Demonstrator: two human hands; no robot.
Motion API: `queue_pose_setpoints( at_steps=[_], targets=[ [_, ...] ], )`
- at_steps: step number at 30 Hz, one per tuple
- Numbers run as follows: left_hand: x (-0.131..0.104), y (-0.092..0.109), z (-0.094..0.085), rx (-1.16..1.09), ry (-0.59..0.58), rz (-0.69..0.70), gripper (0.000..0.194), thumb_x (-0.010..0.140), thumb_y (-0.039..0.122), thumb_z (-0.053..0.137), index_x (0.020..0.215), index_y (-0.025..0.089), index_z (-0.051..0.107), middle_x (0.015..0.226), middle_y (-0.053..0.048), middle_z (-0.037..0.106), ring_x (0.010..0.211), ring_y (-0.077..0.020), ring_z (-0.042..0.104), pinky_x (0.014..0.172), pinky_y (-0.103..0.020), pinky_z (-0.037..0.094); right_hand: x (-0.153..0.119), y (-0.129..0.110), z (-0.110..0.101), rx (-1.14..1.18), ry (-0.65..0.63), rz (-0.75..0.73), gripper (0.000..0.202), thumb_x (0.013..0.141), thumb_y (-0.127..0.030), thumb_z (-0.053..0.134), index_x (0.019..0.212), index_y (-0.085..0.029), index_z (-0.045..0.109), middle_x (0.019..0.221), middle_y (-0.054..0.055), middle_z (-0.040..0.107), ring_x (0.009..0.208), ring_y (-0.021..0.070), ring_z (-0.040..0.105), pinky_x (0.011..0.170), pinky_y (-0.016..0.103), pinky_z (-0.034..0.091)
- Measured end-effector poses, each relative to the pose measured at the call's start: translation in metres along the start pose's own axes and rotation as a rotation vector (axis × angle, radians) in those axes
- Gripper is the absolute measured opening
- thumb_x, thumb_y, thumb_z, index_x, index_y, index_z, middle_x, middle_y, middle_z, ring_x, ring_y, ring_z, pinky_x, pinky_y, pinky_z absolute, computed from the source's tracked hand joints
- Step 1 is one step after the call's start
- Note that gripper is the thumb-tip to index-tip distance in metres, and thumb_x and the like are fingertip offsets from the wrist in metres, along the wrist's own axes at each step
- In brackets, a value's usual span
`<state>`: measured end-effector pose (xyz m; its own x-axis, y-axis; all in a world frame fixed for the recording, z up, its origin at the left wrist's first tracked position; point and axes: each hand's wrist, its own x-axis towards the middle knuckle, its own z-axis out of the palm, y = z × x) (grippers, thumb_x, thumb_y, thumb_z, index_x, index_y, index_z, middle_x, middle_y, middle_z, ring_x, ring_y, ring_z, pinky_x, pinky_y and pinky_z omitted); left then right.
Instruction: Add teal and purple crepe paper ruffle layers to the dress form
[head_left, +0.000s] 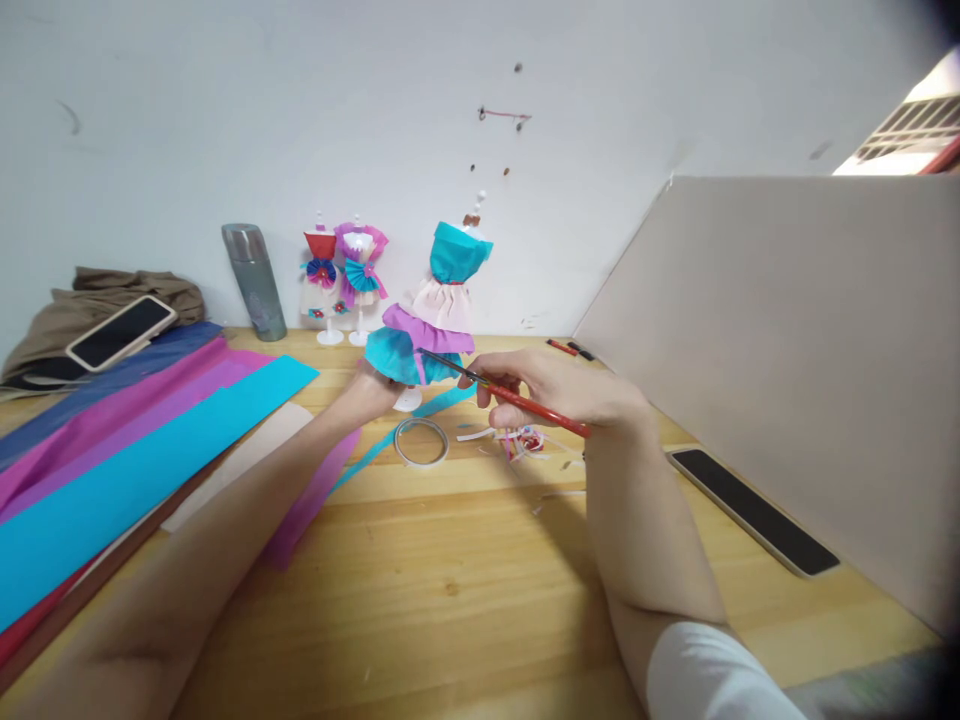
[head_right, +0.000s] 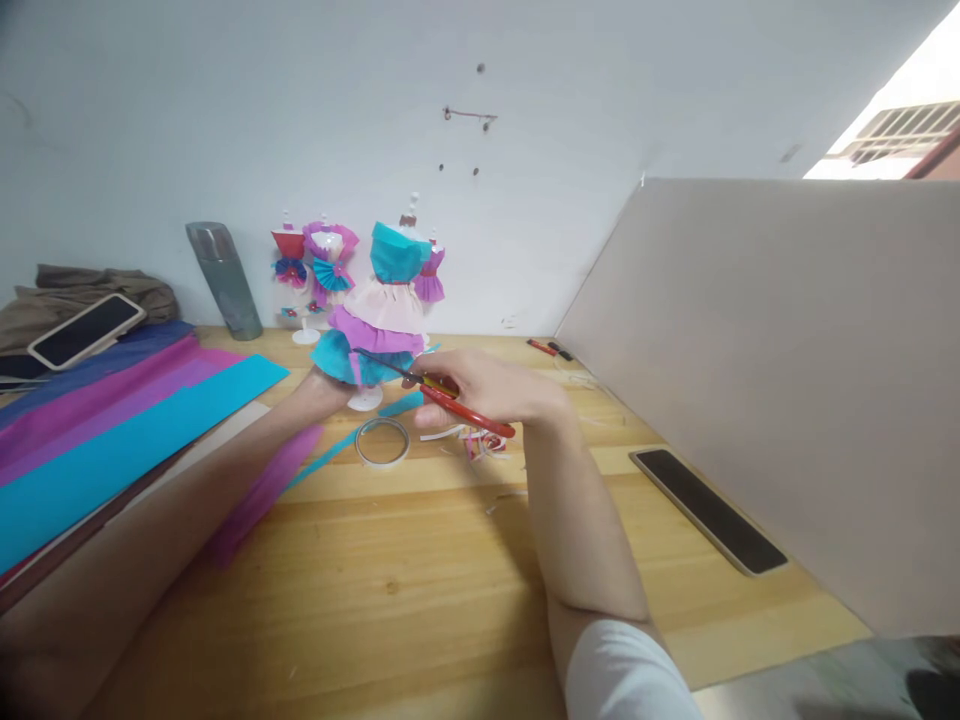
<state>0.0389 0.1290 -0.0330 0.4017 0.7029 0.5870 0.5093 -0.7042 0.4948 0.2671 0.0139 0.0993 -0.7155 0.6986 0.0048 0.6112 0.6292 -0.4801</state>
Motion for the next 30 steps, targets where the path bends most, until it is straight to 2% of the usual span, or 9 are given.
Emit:
queue_pose_setpoints(
  at_steps=[6,10,14,20,25,30],
  targets=[
    [-0.008,0.007,-0.008,-0.037,0.007,-0.043,0.015,0.087,0.021,0.049,0.088,0.021,0.064,0.089,-0.006,0.075,0.087,-0.0192,0.069,0.076,-0.032,0.06,-0.001,0.0,0.0,0.009,0.021,0.017,0.045,0.084,-0.058,0.064,0.096,-0.015,0.061,0.088,0.006,0.065,0.073,0.0164,0.057,0.062,0.028,0.042],
    [-0.006,0.01,-0.009,-0.041,-0.001,-0.055,0.013,0.087,0.021,0.051,0.089,0.02,0.064,0.09,-0.007,0.075,0.086,-0.0196,0.069,0.079,-0.033,0.059,0.002,0.001,0.001,0.061,0.019,0.011,0.051,0.084,-0.062,0.061,0.101,-0.015,0.061,0.089,0.007,0.065,0.074,0.0169,0.057,0.063,0.028,0.043],
    [-0.005,0.005,-0.002,-0.02,-0.004,-0.076,0.012,0.085,0.02,0.054,0.091,0.018,0.065,0.095,-0.008,0.074,0.088,-0.0211,0.068,0.083,-0.035,0.058,0.006,0.002,0.005,0.087,0.036,-0.001,0.054,0.084,-0.064,0.062,0.104,-0.014,0.061,0.084,0.005,0.064,0.069,0.0154,0.054,0.061,0.027,0.041],
    [0.0,0.01,0.007,-0.001,-0.036,-0.105,0.008,0.084,0.019,0.058,0.087,0.019,0.065,0.093,-0.008,0.074,0.087,-0.0229,0.068,0.085,-0.04,0.058,0.009,0.002,0.007,0.107,0.057,-0.068,0.048,0.086,-0.064,0.059,0.092,-0.016,0.059,0.077,0.001,0.059,0.066,0.0133,0.05,0.059,0.025,0.038],
    [-0.006,0.021,0.005,-0.03,-0.05,-0.097,0.014,0.084,0.019,0.061,0.098,0.019,0.065,0.104,-0.007,0.075,0.093,-0.0232,0.069,0.089,-0.04,0.058,0.009,0.001,0.007,0.054,0.066,-0.067,0.048,0.087,-0.064,0.057,0.084,-0.016,0.057,0.074,0.002,0.059,0.065,0.0131,0.048,0.059,0.026,0.037],
    [-0.012,0.02,0.008,-0.054,-0.053,-0.085,0.021,0.083,0.02,0.063,0.104,0.02,0.064,0.109,-0.008,0.075,0.094,-0.0237,0.07,0.085,-0.037,0.06,0.009,0.001,0.007,0.064,0.083,-0.07,0.05,0.086,-0.067,0.057,0.081,-0.017,0.056,0.071,0.0,0.056,0.062,0.0119,0.045,0.057,0.025,0.035]
  ],
)
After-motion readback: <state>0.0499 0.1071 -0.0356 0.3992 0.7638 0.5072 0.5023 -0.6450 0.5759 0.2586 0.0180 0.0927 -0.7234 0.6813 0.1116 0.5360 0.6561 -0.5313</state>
